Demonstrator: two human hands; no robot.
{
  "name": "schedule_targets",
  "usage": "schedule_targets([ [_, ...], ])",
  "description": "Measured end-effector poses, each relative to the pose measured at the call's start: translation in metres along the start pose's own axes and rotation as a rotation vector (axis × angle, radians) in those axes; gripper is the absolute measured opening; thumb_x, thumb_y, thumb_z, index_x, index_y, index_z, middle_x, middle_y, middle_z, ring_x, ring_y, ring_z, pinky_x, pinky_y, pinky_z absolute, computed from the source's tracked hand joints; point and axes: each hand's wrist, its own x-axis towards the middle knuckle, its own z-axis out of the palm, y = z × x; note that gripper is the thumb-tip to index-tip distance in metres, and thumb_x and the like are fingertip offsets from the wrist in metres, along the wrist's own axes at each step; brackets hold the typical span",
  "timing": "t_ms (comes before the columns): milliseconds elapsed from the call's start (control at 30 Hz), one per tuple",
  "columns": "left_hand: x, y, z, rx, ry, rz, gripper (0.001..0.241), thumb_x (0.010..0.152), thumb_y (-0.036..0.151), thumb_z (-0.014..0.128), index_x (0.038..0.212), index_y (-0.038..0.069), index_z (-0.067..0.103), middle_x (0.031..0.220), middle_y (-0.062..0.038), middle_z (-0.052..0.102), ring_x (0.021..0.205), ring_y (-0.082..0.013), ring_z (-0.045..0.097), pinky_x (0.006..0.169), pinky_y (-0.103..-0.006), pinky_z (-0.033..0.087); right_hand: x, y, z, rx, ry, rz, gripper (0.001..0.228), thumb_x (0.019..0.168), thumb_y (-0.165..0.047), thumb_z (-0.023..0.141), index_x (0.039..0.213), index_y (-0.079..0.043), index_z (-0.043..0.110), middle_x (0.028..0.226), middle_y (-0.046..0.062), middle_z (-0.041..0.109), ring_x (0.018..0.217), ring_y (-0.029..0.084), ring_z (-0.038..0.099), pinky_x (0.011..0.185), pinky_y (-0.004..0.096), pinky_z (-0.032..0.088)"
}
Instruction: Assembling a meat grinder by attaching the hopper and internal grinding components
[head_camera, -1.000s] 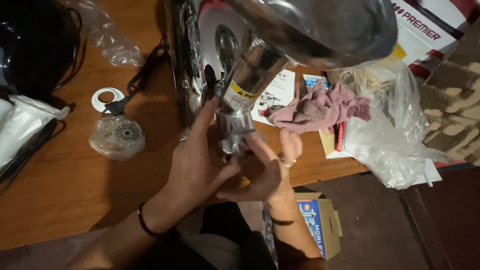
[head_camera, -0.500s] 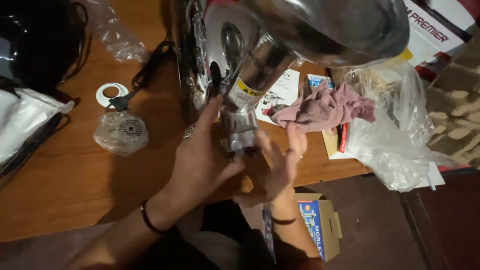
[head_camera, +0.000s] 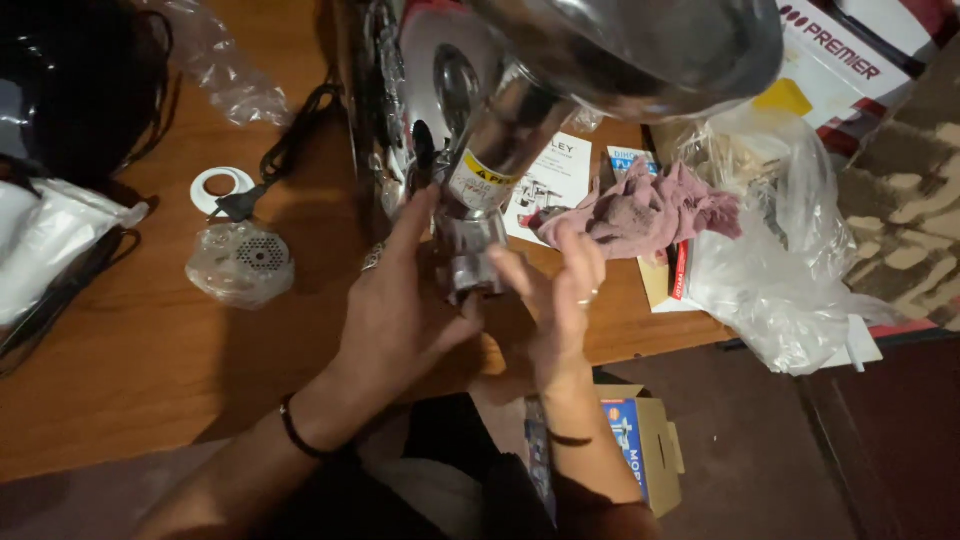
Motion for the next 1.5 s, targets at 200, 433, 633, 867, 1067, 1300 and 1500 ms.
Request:
schedule_targets([
  [200,0.0,-0.011,0.005,0.027,0.121,0.233,0.095,0.077,0.022,0.081,0.156,0.007,0.031,0.154,-0.013,0.054,0.116,-0.0332,0.07,0.092,-0.04,0.055,-0.035,-0.004,-0.012,0.103,0.057,0.247,0.102,0.097,-0.08,0.032,0.159,0.001,0.024,0.088,0.003,0.075,0.14,0.027,0.043,0.127,0.055,0.029],
  [433,-0.002,-0.009,0.005,-0.024,0.043,0.141,0.104,0.073,0.025,0.085,0.157,0.007,0.026,0.156,-0.015,0.05,0.132,-0.0352,0.06,0.101,-0.0429,0.05,0.01,0.005,-0.003,-0.009,0.09,-0.051,0.106,0.095,-0.017,0.088,0.167,-0.029,0.011,0.17,0.0,0.027,0.153,0.016,0.033,0.127,0.033,0.035],
  [633,0.001,-0.007,0.002,0.005,0.078,0.173,0.097,0.075,0.024,0.083,0.155,0.005,0.031,0.158,-0.014,0.049,0.133,-0.0328,0.061,0.101,-0.0418,0.052,-0.021,0.004,0.001,0.277,-0.043,0.118,0.064,0.111,-0.053,0.023,0.167,-0.021,0.019,0.168,0.01,0.037,0.159,0.017,0.034,0.133,0.04,0.016],
  [867,-0.001,-0.016,-0.017,0.055,0.104,0.502,0.056,0.086,0.027,0.088,0.132,0.006,0.063,0.131,-0.017,0.061,0.12,-0.0314,0.064,0.104,-0.0413,0.052,-0.04,0.029,-0.002,0.041,-0.105,-0.011,0.101,0.1,-0.058,0.064,0.17,-0.02,0.002,0.176,0.006,0.008,0.164,0.021,0.013,0.135,0.049,0.023],
  [1067,0.006,-0.02,-0.037,-0.076,-0.012,0.542,0.041,0.09,0.026,0.082,0.125,0.008,0.069,0.109,-0.013,0.07,0.093,-0.023,0.069,0.078,-0.0326,0.057,0.01,0.026,-0.006,0.179,-0.232,-0.166,0.079,0.097,-0.027,0.087,0.148,0.008,0.038,0.149,0.028,0.048,0.133,0.041,0.059,0.116,0.053,0.054],
  [1300,-0.003,-0.004,-0.037,-0.21,-0.024,0.51,0.031,0.097,0.015,0.073,0.126,0.005,0.068,0.109,-0.012,0.066,0.1,-0.0227,0.065,0.091,-0.0326,0.05,-0.019,0.02,0.021,0.138,-0.045,-0.003,0.089,0.083,-0.042,0.093,0.139,0.01,0.046,0.141,0.028,0.056,0.132,0.04,0.06,0.119,0.05,0.051],
  [1500,-0.003,-0.008,-0.032,-0.087,0.069,0.537,0.034,0.092,0.014,0.082,0.123,0.006,0.073,0.098,-0.017,0.069,0.089,-0.0384,0.072,0.077,-0.0462,0.057,-0.022,0.008,0.038,0.275,0.151,0.095,0.086,0.082,-0.039,0.089,0.14,0.008,0.047,0.137,0.028,0.058,0.125,0.046,0.061,0.106,0.057,0.051],
])
